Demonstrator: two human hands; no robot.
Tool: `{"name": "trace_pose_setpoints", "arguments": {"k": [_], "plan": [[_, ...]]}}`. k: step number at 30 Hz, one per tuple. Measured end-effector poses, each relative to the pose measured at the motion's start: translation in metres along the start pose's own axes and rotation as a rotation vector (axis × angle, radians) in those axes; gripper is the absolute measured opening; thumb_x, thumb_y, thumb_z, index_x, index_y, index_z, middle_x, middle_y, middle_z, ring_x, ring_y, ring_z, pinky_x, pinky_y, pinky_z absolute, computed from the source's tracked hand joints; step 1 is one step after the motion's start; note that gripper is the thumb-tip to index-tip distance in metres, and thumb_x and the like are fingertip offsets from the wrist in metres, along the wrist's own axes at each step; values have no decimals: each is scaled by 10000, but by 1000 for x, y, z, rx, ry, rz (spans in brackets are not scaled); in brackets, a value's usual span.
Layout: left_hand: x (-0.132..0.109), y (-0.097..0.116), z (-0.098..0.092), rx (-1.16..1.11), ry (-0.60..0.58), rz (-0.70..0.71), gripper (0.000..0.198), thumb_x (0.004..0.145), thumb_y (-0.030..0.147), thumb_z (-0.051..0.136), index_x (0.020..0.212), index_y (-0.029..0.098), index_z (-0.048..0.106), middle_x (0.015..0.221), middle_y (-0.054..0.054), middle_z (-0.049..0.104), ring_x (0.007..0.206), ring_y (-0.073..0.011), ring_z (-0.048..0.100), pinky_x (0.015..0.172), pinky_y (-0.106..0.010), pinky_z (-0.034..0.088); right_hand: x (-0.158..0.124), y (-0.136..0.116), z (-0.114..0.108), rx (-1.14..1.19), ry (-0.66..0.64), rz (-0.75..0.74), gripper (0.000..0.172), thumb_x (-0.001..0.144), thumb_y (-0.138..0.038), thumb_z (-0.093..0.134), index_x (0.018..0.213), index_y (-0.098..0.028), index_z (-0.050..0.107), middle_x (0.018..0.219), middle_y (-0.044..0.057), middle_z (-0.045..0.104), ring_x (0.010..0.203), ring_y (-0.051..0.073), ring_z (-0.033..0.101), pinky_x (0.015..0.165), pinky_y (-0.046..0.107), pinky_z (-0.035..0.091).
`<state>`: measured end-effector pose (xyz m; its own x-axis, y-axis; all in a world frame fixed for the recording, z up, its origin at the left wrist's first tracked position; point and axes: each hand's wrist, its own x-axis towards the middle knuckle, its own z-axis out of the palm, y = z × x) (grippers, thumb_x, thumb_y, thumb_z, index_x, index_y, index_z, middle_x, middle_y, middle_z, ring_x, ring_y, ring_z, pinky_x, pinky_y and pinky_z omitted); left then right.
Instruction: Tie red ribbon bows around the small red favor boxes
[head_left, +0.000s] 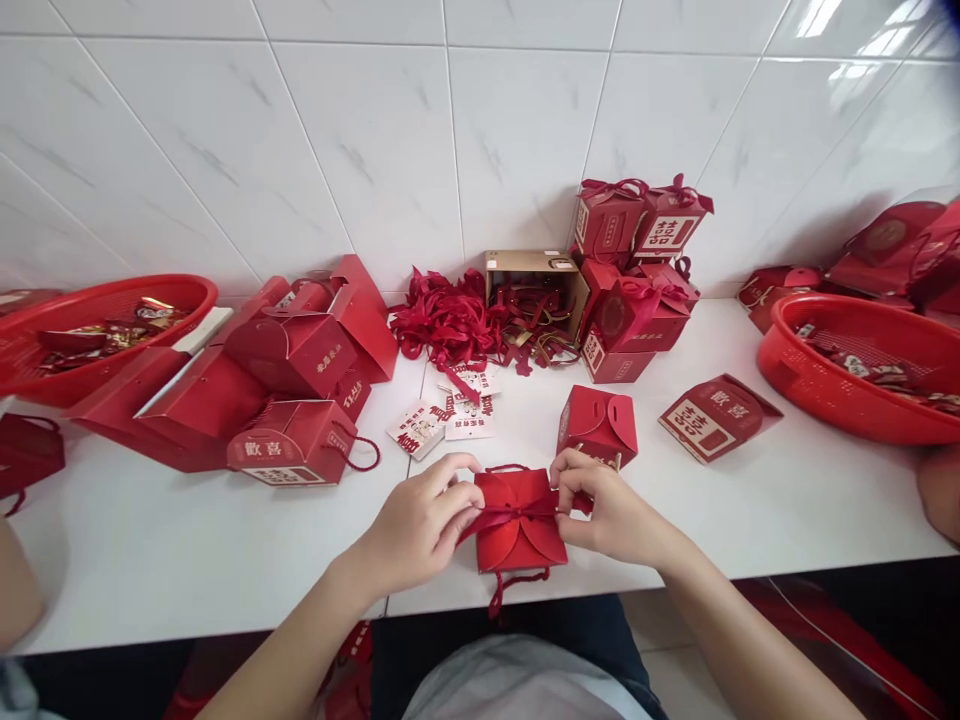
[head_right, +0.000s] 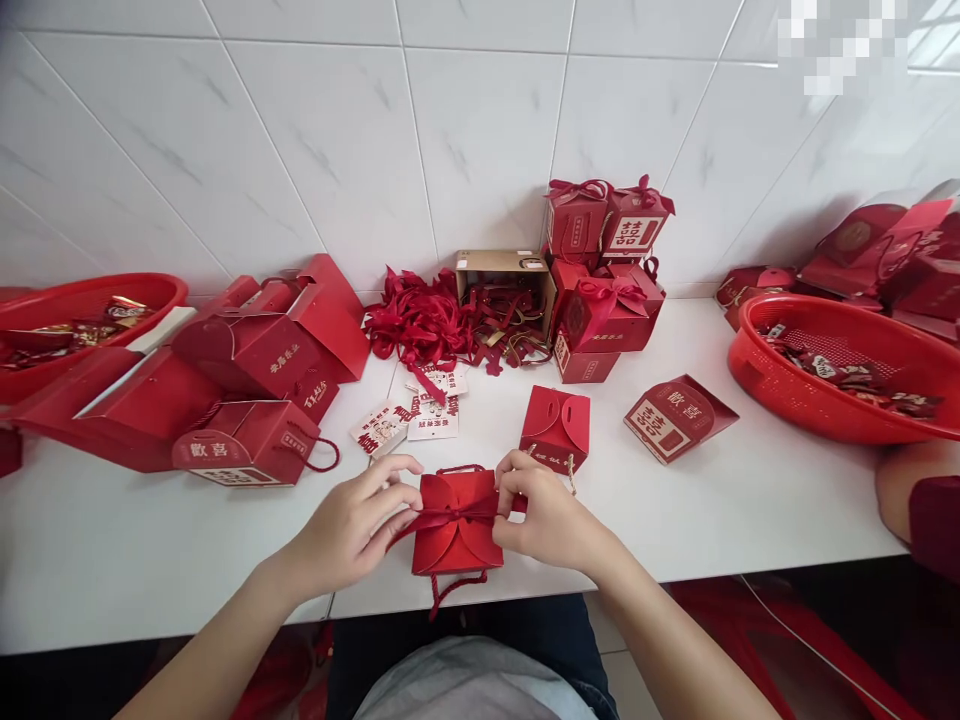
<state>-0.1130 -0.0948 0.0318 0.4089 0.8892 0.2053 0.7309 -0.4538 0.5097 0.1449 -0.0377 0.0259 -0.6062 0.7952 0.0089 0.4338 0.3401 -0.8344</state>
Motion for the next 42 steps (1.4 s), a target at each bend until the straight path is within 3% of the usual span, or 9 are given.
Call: {"name": "trace_pose_setpoints", "arguments": {"k": [3,6,14,19,22,26,30,37,42], "plan": [[2,6,-1,-271,-106,-1,122,897,218,469,845,207,579,1303,-126,520,1183,-258,531,988,-408,465,1,-1,3,21,27,-4,176,666,-36,561,615,-190,494,968,35,569,859,175,597,782,322,471],[8,10,3,-403,-161,45,123,882,271,513,777,210,534,1404,-124,477,1322,-288,413,1045,-450,421,2,-3,5,57,5,-12,160,690,-52,560,643,-194,504,1065,57,586,949,198,611,843,355,475],[12,-8,9,309,102,88,188,883,350,576,773,219,654,1325,-95,602,1284,-389,402,1041,-625,237,-7,-3,5,16,-8,64,206,657,-58,641,584,-192,503,1269,97,585,1182,286,573,1007,482,420],[4,-9,17,523,241,-14,180,884,350,567,783,219,636,1339,-116,587,1279,-434,401,1001,-685,195,-8,-6,9,-32,10,31,221,670,-45,640,584,-195,502,1289,110,593,1193,292,580,1025,502,418],[1,-9,23,377,242,-66,134,888,319,551,837,220,625,1305,-123,578,1270,-400,425,1000,-615,311,-13,-4,5,-55,12,10,218,695,-46,632,617,-201,500,1297,116,589,1223,293,563,1019,499,430],[-1,-11,35,-39,204,-152,112,946,278,450,942,218,544,1136,-100,606,1066,-230,587,887,-380,492,-19,-5,-6,-38,80,-26,140,793,-158,646,846,-233,541,1357,110,547,1316,266,487,1009,466,458],[1,-14,45,-222,218,-188,101,953,282,448,919,219,519,1048,-74,633,945,-193,620,833,-331,515,-9,-14,1,-78,150,-96,372,830,-260,682,1186,-280,575,1424,121,493,1335,273,469,1023,469,468],[6,-35,47,-293,486,-161,338,952,298,472,1288,262,454,1229,-101,573,1015,-217,610,940,-409,482,13,-15,30,-100,148,-109,120,816,-104,667,791,-209,719,1301,138,608,1233,305,582,962,435,536],[14,-55,47,-520,567,-315,295,993,397,382,1250,266,444,1206,-88,556,933,-185,621,867,-369,516,12,-25,-28,-66,274,-225,183,835,-73,588,839,-222,693,1249,120,646,1189,282,616,924,424,567]]}}
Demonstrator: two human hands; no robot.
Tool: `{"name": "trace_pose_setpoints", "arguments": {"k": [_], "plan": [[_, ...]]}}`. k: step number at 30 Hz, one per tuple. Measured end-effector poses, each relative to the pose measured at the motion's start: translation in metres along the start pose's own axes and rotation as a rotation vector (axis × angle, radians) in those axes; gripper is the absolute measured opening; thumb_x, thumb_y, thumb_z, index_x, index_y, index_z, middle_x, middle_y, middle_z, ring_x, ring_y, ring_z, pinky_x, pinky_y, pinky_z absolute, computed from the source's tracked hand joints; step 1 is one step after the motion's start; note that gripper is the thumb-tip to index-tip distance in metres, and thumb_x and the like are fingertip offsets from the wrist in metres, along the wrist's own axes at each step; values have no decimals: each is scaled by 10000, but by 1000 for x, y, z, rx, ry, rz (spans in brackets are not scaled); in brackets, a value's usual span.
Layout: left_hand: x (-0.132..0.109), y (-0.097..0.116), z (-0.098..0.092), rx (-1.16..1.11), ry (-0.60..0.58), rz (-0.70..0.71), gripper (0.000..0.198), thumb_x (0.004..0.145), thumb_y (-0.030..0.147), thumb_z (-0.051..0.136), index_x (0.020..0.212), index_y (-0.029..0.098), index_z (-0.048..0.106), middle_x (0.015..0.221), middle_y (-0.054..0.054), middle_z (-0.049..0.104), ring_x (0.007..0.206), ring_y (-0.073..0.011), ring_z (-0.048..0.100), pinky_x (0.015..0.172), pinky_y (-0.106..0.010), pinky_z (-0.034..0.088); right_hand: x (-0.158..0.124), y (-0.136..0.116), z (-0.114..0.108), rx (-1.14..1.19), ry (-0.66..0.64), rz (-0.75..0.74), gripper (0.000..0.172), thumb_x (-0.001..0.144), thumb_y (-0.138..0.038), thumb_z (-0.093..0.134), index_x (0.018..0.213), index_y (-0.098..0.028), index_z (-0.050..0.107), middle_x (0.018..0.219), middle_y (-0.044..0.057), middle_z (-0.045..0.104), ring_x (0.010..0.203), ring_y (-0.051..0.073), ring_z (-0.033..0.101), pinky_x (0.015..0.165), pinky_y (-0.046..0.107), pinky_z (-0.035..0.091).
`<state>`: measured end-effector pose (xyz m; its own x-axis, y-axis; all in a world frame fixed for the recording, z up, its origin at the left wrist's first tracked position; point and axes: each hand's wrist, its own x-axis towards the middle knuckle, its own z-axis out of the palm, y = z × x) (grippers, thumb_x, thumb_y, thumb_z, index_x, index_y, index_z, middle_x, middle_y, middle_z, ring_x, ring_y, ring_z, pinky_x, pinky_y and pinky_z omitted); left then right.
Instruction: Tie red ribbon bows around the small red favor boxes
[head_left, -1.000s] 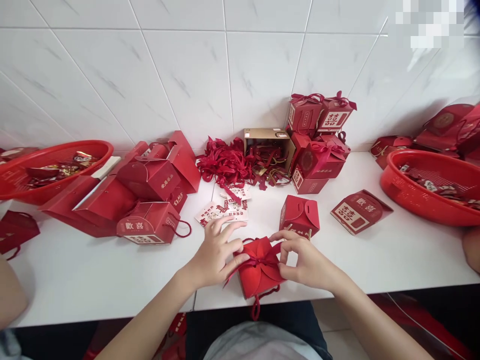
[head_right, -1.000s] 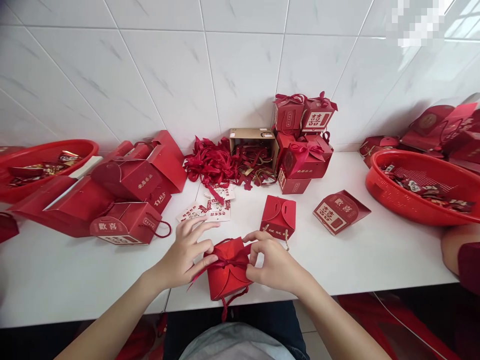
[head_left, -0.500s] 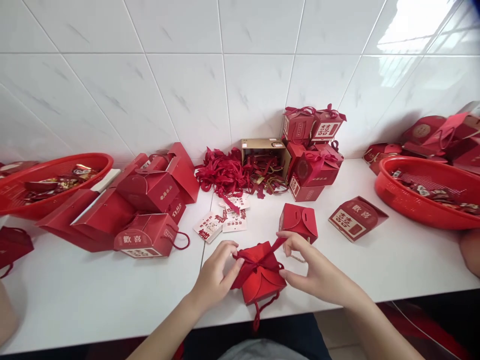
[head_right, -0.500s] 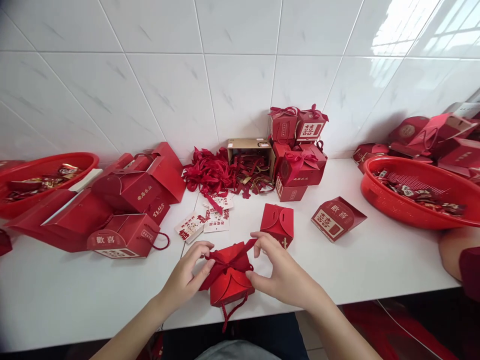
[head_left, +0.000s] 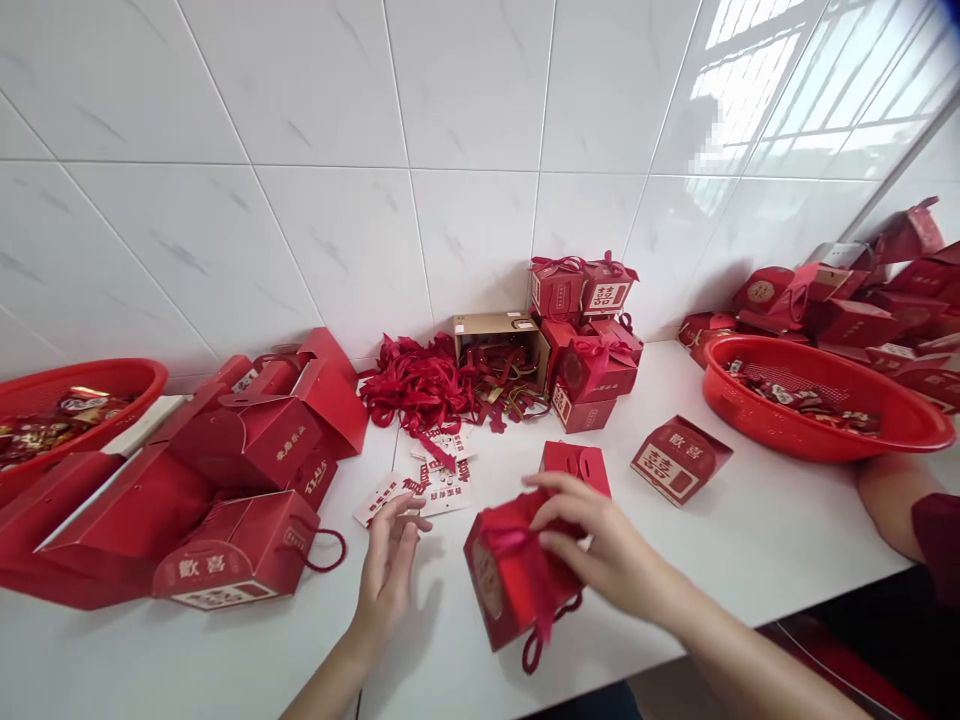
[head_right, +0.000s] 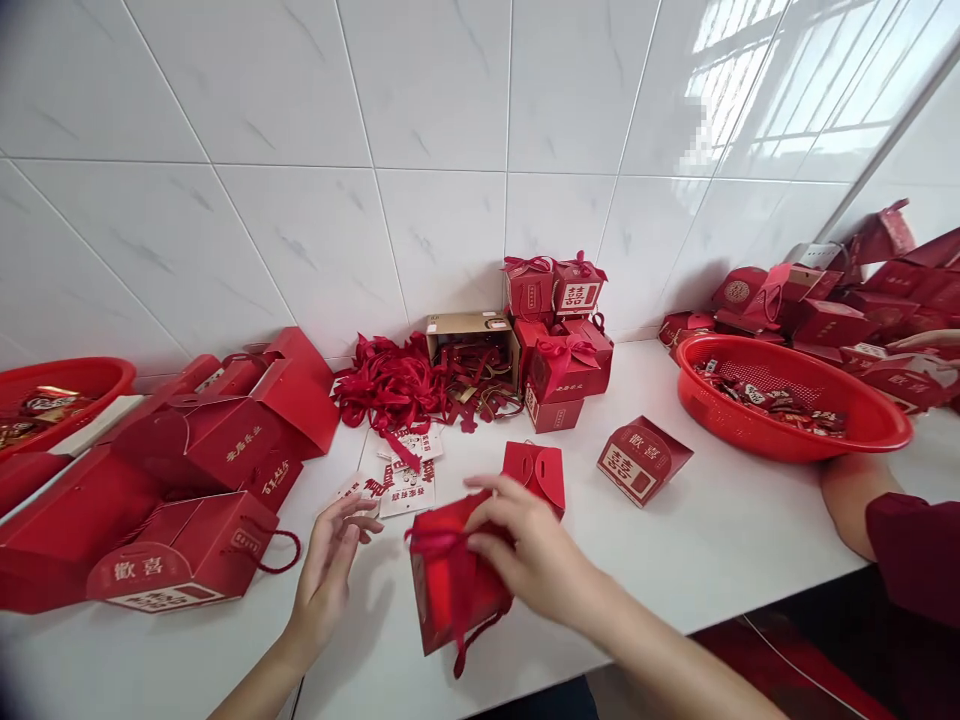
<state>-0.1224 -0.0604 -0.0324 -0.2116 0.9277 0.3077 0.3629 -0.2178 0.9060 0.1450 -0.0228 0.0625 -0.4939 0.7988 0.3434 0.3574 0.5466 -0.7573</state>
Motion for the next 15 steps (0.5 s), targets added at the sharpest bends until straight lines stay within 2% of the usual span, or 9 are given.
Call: {"name": "trace_pose_setpoints", "arguments": {"k": [2,4,5,7,8,9,12,15], "plan": [[2,-9,0,74,-51,12,286,981,401,412,1225,264,471,1187,-88,560,925,-189,614,856,-366,515,23,-2,-48,-53,111,-68,174,861,-115,577,849,-223,712,1303,116,619,1211,290,596,973,477,531],[1,-19,1,172,-140,72,278,971,378,436,1218,262,485,1142,-91,569,920,-196,606,841,-366,514,56,-3,-102,-24,236,-101,94,842,-210,650,810,-207,738,1241,114,660,1172,299,619,850,419,590],[1,-23,1,207,-185,102,278,968,363,439,1223,263,484,1109,-90,575,911,-199,604,830,-366,514,75,-3,-129,-10,273,-42,102,830,-258,674,813,-185,744,1251,108,661,1135,285,642,814,374,589],[1,-31,1,245,-246,130,288,968,339,436,1245,267,471,1078,-89,580,909,-204,604,815,-363,513,115,-1,-177,-24,339,111,271,838,-336,617,896,-108,752,1242,107,665,1024,245,682,744,324,535],[2,-34,1,253,-256,129,294,969,334,434,1254,268,463,1084,-90,580,914,-206,604,813,-362,513,135,3,-196,-64,369,153,399,868,-378,511,976,-74,745,1232,93,662,995,220,681,729,319,494],[3,-37,0,259,-256,119,301,971,333,429,1263,269,457,1097,-93,579,921,-205,604,816,-360,513,154,9,-212,-117,408,189,439,868,-400,489,1029,-75,736,1211,70,672,967,205,680,741,318,484],[5,-43,0,264,-227,80,320,970,347,429,1279,268,460,1101,-92,587,925,-203,603,822,-348,510,203,41,-231,-162,440,212,291,789,-314,711,1012,-128,741,1075,98,733,874,215,677,735,338,544],[4,-46,3,240,-182,61,325,958,379,456,1262,274,502,1042,-77,609,895,-203,600,810,-336,506,238,87,-219,-194,433,207,147,795,-230,687,875,-120,745,837,94,747,762,209,660,696,353,541]]}}
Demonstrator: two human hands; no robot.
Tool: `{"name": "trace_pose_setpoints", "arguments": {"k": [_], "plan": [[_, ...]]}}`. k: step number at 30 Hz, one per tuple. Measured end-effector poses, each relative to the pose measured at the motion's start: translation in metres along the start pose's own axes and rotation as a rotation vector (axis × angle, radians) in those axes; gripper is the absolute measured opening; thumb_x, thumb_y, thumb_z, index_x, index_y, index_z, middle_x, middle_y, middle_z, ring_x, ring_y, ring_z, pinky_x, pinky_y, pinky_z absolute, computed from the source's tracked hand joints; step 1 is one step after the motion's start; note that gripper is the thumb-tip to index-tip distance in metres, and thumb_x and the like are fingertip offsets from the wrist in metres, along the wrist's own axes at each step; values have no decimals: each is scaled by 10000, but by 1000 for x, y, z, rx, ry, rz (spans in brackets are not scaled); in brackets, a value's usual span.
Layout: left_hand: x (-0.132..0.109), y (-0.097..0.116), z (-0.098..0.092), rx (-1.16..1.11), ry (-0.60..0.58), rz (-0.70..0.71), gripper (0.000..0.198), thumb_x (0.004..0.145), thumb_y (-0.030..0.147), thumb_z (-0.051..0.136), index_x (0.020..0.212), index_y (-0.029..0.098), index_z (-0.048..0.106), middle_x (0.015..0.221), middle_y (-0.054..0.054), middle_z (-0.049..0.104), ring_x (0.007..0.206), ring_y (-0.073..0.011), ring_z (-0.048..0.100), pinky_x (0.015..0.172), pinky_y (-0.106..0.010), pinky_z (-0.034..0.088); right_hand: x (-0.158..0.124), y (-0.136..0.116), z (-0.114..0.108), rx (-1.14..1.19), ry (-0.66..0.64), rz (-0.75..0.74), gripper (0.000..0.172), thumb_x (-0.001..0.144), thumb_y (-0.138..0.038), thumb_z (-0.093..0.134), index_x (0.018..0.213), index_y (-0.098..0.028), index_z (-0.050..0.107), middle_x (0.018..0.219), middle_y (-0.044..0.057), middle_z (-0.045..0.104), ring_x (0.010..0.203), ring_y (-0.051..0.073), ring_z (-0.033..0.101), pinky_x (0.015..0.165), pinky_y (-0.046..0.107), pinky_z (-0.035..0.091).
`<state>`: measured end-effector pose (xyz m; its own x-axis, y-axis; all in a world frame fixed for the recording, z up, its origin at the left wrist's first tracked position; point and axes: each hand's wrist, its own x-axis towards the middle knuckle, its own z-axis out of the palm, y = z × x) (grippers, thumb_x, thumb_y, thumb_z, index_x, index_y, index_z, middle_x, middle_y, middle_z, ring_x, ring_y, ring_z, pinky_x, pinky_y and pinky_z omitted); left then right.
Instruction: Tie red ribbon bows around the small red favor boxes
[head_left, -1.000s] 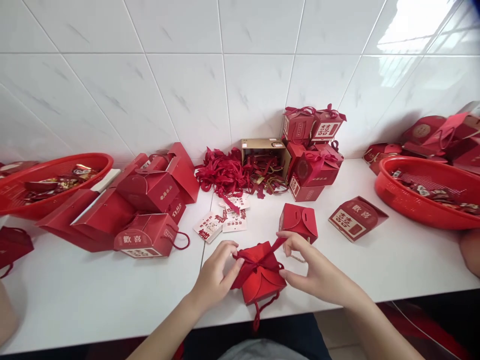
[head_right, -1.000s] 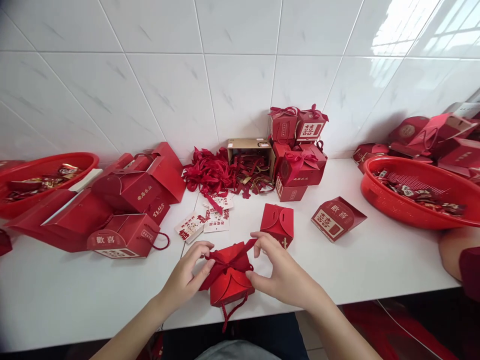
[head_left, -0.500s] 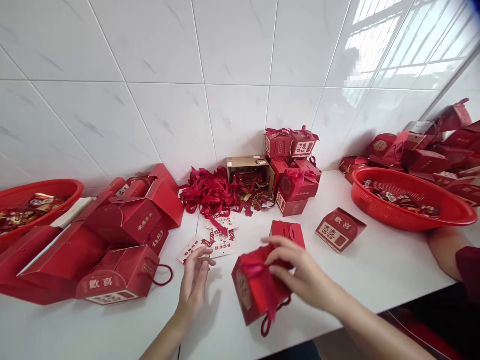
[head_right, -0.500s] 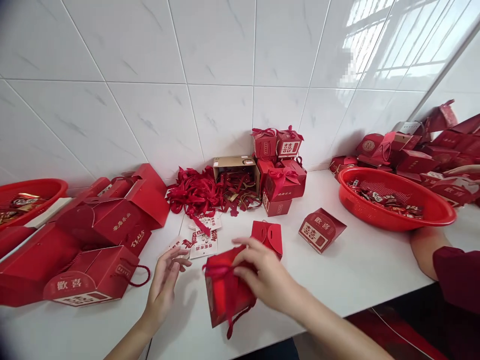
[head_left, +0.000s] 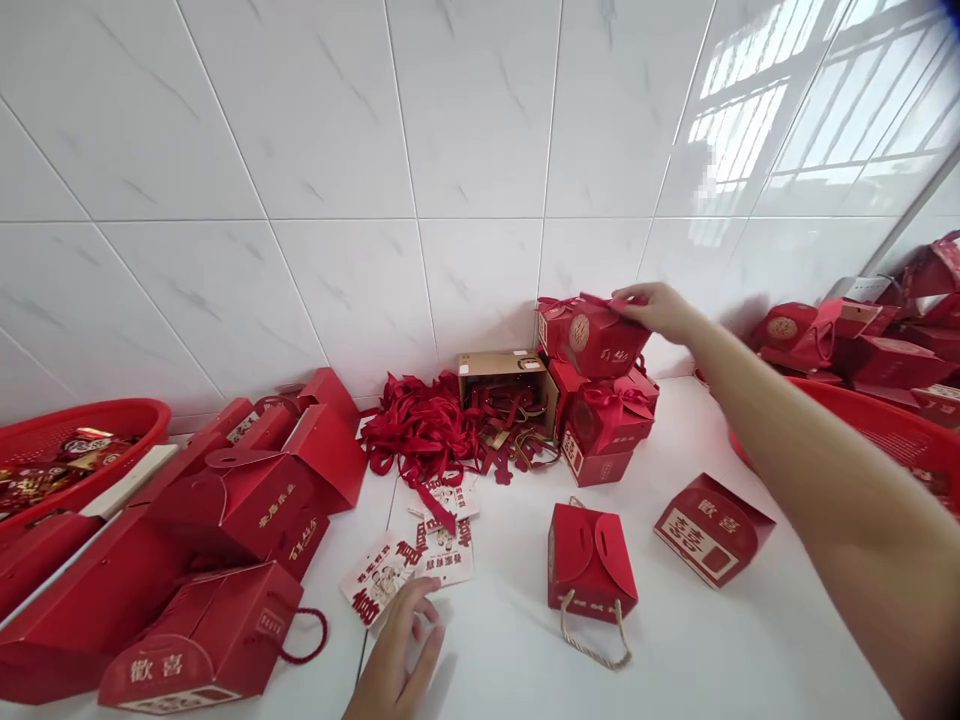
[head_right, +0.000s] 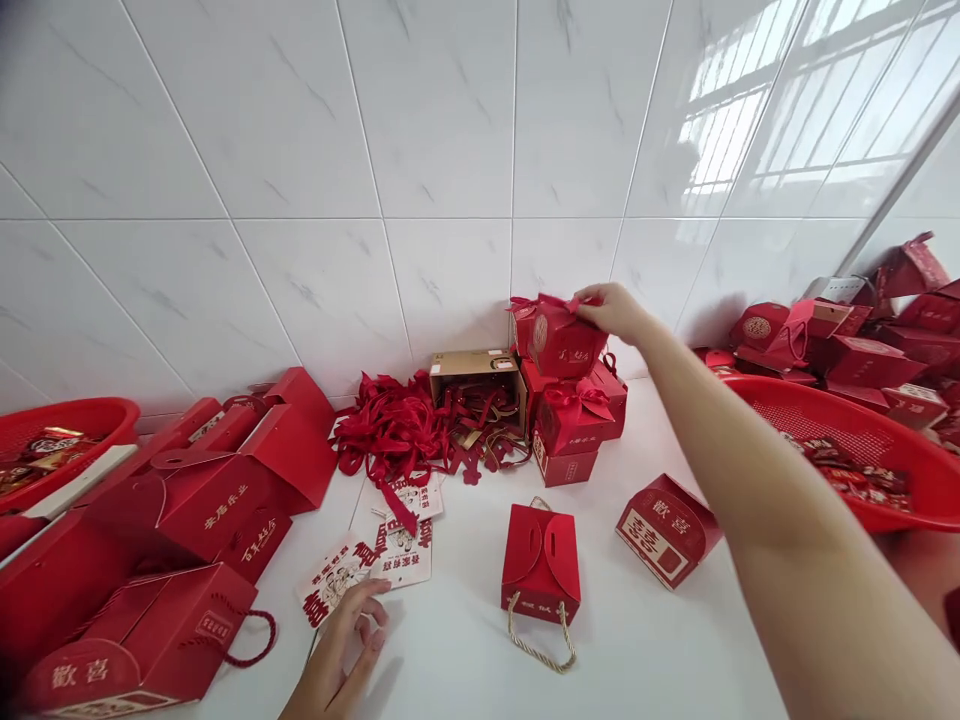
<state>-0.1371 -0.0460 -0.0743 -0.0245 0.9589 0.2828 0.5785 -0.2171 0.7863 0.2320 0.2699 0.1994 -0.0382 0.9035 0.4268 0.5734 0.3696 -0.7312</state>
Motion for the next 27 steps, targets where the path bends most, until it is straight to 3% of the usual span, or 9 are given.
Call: {"name": "trace_pose_setpoints", "arguments": {"k": [3,6,12,16,19,22,27], "plan": [[-3,1,6,-41,103,-16,326,957,417,448,1242,284,533,1096,-85,604,885,-200,596,810,-339,500,12,34,40,-26,-7,-50,72,732,-214,693,728,-149,724,790,63,734,787,217,653,769,366,529],[-3,2,8,-44,143,-15,342,951,433,458,1245,281,542,1135,-100,601,879,-203,601,817,-352,506,15,55,63,-46,11,-73,116,735,-243,646,757,-159,724,799,60,731,787,227,650,787,395,523],[-1,-5,0,22,23,18,347,940,381,489,1263,263,529,1066,-103,629,852,-211,626,787,-352,538,14,55,57,-111,25,-98,143,750,-239,631,793,-167,747,909,81,741,909,254,654,898,427,496],[0,-6,-2,33,-14,18,352,949,369,469,1283,263,499,1077,-102,620,880,-208,624,796,-339,535,-4,43,44,-159,136,-103,341,849,-323,569,1117,-156,697,1198,148,657,1095,283,602,989,466,450],[0,-2,-2,7,-12,-29,343,959,384,448,1278,268,494,1091,-98,611,902,-204,620,826,-339,523,-34,38,25,-181,217,-84,468,895,-424,514,1283,-175,595,1337,178,549,1116,296,599,979,481,466],[0,-1,0,-46,-8,-69,353,955,426,445,1264,267,503,1056,-90,615,919,-211,618,861,-348,508,-79,41,-6,-235,258,-44,532,888,-515,519,1330,-220,545,1346,167,539,1129,322,603,973,505,479],[-1,-5,0,-130,16,-189,415,958,511,374,1259,257,505,963,-76,629,953,-233,611,888,-370,485,-193,76,-52,-287,221,124,681,851,-595,559,1428,-261,421,1433,149,489,1287,365,487,955,494,506]]}}
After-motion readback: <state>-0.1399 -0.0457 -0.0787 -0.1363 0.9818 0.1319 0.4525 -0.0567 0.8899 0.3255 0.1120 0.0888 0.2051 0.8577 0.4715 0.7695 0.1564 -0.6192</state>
